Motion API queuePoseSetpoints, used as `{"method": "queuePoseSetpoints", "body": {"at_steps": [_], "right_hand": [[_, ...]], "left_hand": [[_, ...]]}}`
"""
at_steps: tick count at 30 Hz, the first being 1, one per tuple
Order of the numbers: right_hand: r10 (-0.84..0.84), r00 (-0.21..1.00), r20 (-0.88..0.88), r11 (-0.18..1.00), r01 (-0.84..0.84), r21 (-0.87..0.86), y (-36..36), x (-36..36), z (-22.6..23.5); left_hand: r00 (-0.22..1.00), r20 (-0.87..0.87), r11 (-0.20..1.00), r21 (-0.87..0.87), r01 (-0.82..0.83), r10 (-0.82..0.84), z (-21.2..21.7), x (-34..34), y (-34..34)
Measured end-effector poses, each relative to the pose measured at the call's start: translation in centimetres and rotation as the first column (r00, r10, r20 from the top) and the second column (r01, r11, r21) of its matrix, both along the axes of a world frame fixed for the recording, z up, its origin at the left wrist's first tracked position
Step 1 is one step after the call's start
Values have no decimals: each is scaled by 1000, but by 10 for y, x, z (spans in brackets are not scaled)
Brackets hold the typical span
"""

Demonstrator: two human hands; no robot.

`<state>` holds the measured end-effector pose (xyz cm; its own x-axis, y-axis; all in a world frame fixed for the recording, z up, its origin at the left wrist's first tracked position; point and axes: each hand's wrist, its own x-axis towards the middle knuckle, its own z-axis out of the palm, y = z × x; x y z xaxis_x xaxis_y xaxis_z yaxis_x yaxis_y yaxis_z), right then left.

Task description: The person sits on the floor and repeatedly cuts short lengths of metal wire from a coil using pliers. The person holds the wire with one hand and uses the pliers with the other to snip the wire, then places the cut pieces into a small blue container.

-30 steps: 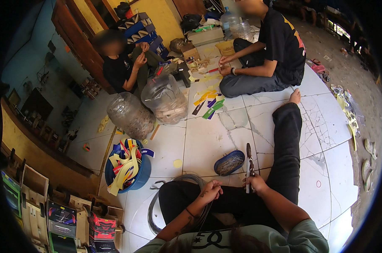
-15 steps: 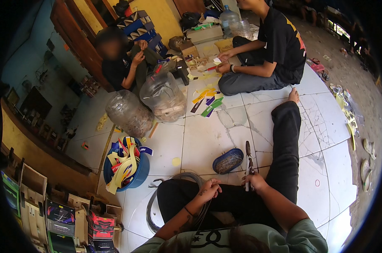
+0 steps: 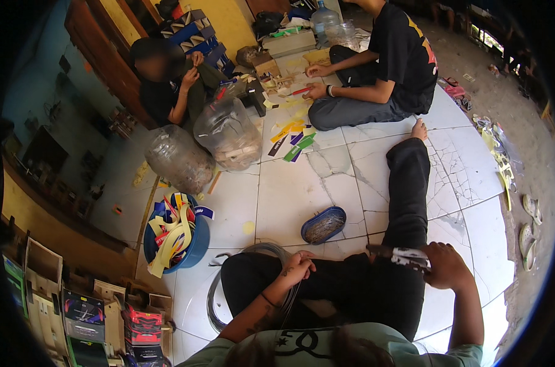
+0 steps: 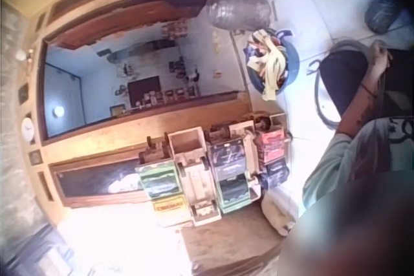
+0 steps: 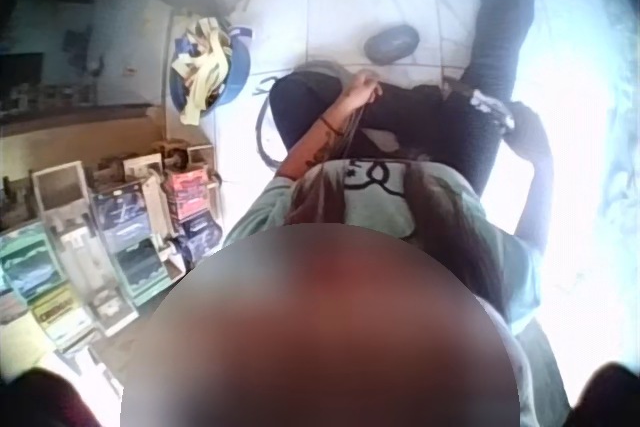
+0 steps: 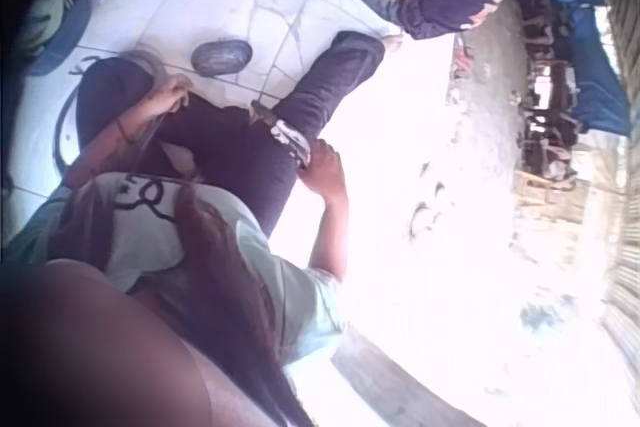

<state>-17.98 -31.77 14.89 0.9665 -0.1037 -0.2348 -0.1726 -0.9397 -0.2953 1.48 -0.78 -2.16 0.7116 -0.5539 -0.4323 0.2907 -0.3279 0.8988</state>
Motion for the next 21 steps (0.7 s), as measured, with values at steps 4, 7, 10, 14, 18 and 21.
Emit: {"method": "queuePoseSetpoints", "body": {"at_steps": [4, 7, 10, 14, 18, 21], "right_hand": [[194, 980, -48, 974, -198, -106, 8, -25, -8], [341, 935, -97, 910, -354, -214, 10, -40, -18], [339, 934, -109, 924, -353, -147, 11, -50, -27], [362, 929, -80, 907, -371, -199, 10, -51, -36], [371, 924, -92, 924, -377, -66, 11, -51, -39], [291, 956, -27, 955, -288, 66, 14, -55, -39]], "left_hand": [[1000, -8, 1000, -14, -8, 8, 3, 0, 0], [999, -20, 999, -19, -35, 34, 4, -2, -1], [999, -16, 999, -23, -32, 32, 5, -2, -1], [1000, -9, 1000, -20, -24, 24, 5, -2, -1], [999, -20, 998, -47, -40, 39, 3, -1, 0], [999, -12, 997, -63, -40, 39, 1, -1, 1]]}}
